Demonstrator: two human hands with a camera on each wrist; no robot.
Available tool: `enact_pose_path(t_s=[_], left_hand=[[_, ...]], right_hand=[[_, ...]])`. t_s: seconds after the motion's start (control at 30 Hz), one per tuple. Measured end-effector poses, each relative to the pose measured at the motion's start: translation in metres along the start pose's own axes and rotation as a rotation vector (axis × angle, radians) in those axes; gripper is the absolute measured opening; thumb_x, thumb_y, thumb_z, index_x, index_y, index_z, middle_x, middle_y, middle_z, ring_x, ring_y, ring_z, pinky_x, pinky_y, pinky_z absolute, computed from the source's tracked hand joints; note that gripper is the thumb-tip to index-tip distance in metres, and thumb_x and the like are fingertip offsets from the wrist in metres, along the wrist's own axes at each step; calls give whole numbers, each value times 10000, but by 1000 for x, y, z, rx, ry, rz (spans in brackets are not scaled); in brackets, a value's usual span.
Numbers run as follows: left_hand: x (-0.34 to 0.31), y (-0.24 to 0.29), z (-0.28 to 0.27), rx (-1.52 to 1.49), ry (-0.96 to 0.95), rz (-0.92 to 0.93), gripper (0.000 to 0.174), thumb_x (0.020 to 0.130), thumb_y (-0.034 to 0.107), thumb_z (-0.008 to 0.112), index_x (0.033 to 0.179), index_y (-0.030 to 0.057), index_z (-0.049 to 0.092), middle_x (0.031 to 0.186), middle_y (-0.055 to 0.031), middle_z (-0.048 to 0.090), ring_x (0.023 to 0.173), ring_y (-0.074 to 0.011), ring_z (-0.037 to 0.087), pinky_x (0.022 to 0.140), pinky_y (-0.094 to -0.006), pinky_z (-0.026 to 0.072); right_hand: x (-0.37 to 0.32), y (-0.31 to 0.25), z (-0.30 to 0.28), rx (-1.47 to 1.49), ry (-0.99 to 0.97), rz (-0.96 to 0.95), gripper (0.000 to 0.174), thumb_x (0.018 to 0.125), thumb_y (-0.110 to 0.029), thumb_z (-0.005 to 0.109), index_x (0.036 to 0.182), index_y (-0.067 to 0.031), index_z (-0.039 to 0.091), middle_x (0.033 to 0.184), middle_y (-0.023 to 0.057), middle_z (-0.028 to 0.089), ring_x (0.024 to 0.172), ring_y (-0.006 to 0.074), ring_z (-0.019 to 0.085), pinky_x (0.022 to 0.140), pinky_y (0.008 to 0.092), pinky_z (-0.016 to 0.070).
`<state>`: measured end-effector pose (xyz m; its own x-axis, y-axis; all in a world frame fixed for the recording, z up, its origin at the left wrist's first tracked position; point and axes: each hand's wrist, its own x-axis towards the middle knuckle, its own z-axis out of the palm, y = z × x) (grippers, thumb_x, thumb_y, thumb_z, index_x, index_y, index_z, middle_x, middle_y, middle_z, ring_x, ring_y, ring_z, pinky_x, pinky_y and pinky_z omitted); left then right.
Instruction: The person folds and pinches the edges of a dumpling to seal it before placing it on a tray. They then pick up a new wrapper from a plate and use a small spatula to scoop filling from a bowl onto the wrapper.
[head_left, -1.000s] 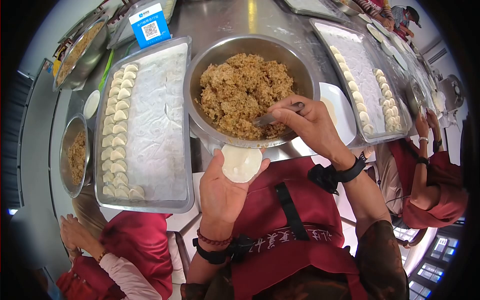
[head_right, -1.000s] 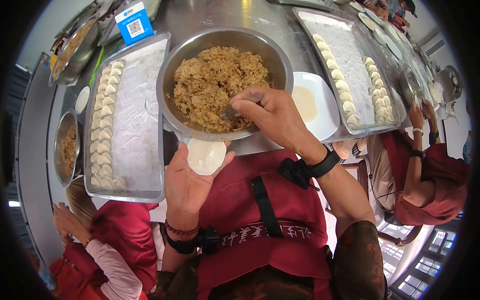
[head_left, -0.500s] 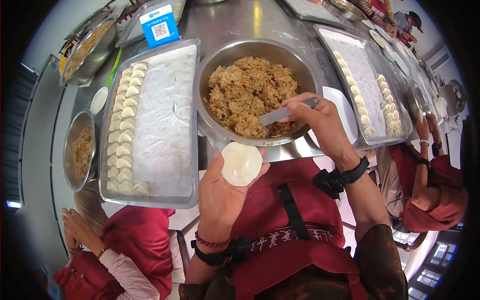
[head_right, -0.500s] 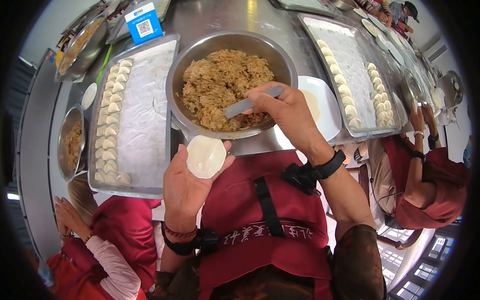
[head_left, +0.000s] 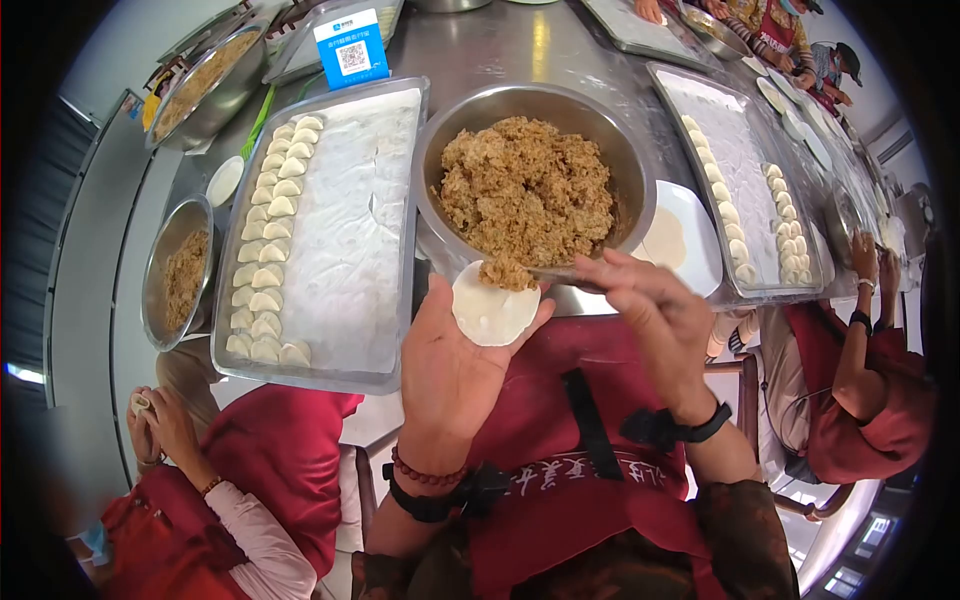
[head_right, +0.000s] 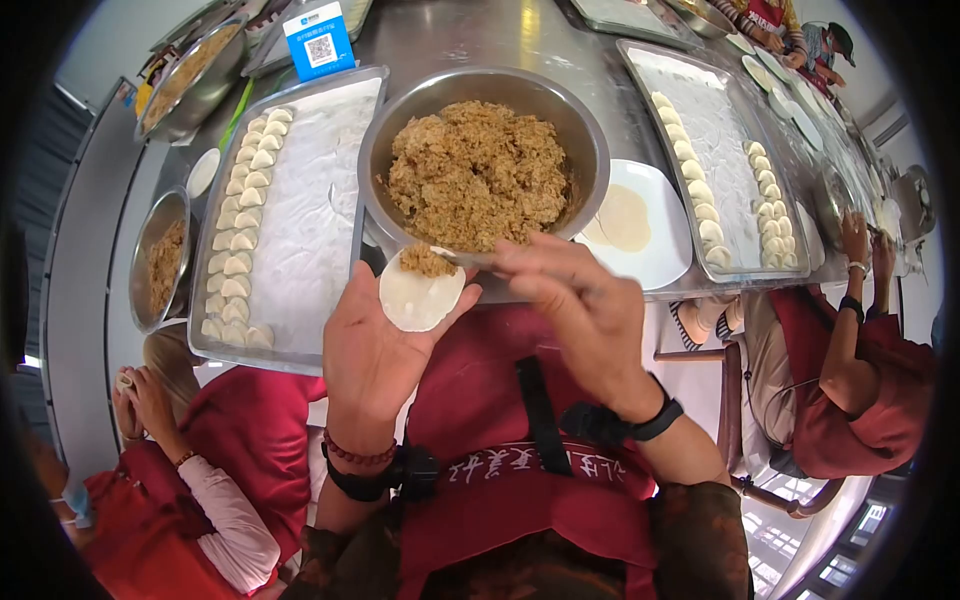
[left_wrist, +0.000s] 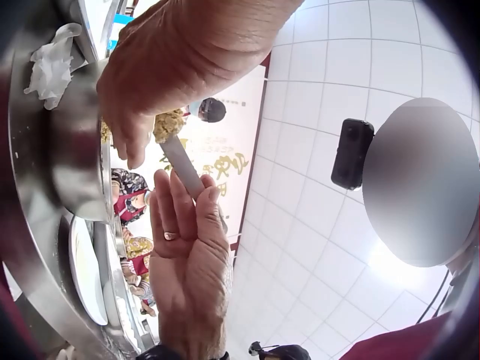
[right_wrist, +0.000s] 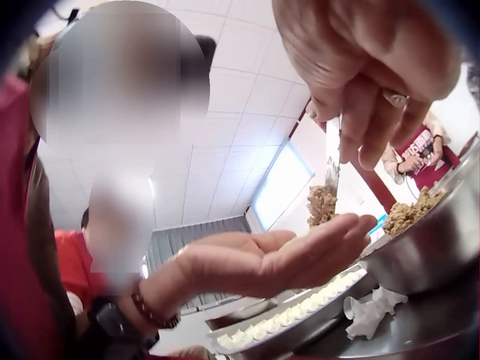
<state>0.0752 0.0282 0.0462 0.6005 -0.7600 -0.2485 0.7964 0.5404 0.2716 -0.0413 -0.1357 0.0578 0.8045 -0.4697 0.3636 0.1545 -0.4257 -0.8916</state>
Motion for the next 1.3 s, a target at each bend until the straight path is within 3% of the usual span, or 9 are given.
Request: enact_pose_path(t_s=[0.07, 0.2, 0.3, 0.53, 0.73, 0.83, 0.93, 1.03, 1.3], left_hand=[[-1, -2, 0, -16, 9, -7, 510, 1074, 348, 262, 1381, -51, 348, 1372, -245, 467, 1299, -402, 449, 1112, -549, 343], [-5, -4, 3, -46, 13, -17, 520, 1075, 359, 255, 1381, -52, 343, 1353, -240, 473, 1271, -387, 471, 1104, -511, 361], [-8, -6, 5, -36, 40, -7, 522, 1075, 362, 256, 1375, -56, 345, 1340, -234, 481, 1257, -378, 482, 1087, -501, 380], [-12, -6, -1, 27, 85, -12, 518, 1077, 365, 258, 1362, -55, 357, 1330, -231, 488, 1237, -377, 498, 1070, -491, 399], [-15, 1, -11, 1, 89, 51, 546, 1080, 358, 231, 1320, -109, 377, 1347, -258, 469, 1273, -405, 469, 1104, -493, 372], [-16, -1, -13, -92, 50, 36, 636, 1070, 378, 237, 1392, -170, 223, 1413, -352, 360, 1349, -497, 339, 1157, -555, 274], [-18, -5, -9, -53, 62, 64, 628, 1071, 376, 231, 1378, -172, 248, 1407, -350, 368, 1349, -495, 339, 1156, -556, 279], [-20, -2, -9, -52, 83, 45, 552, 1077, 361, 245, 1319, -116, 378, 1333, -262, 485, 1284, -424, 458, 1118, -507, 356], [-20, -4, -16, -70, 96, 19, 593, 1071, 378, 256, 1334, -146, 346, 1354, -309, 449, 1327, -457, 391, 1141, -533, 309]], right_hand=[[-10, 1, 0, -269, -96, -252, 186, 852, -127, 709, 1035, -96, 700, 1053, 77, 728, 1103, 290, 661, 977, 428, 488], [-25, -1, 12, -590, -104, -589, 237, 784, -103, 742, 1016, -127, 701, 1076, 86, 713, 1104, 271, 662, 974, 432, 502], [-33, -5, 18, -657, -123, -665, 216, 784, -75, 730, 995, -111, 704, 1080, 111, 705, 1114, 280, 656, 989, 432, 497], [-43, -9, 19, -663, -206, -653, 164, 784, -60, 728, 942, -99, 708, 1100, 117, 698, 1115, 270, 651, 1012, 418, 497], [-43, -20, -6, -308, -279, -387, 226, 760, -69, 764, 979, -111, 722, 1063, 111, 726, 1138, 290, 647, 1017, 425, 463], [-45, -10, -3, -155, -105, -257, 229, 765, -90, 765, 989, -101, 721, 1051, 106, 733, 1149, 297, 643, 1011, 440, 449], [-40, -3, 2, -200, -111, -272, 238, 767, -112, 763, 1001, -97, 721, 1062, 98, 731, 1149, 294, 643, 1002, 443, 454], [-43, -5, 4, -300, -187, -330, 230, 766, -108, 766, 992, -108, 724, 1086, 84, 726, 1145, 290, 644, 996, 438, 463], [-41, -13, -2, -408, -193, -443, 240, 744, -89, 769, 975, -148, 736, 1109, 61, 716, 1152, 277, 638, 973, 428, 485]])
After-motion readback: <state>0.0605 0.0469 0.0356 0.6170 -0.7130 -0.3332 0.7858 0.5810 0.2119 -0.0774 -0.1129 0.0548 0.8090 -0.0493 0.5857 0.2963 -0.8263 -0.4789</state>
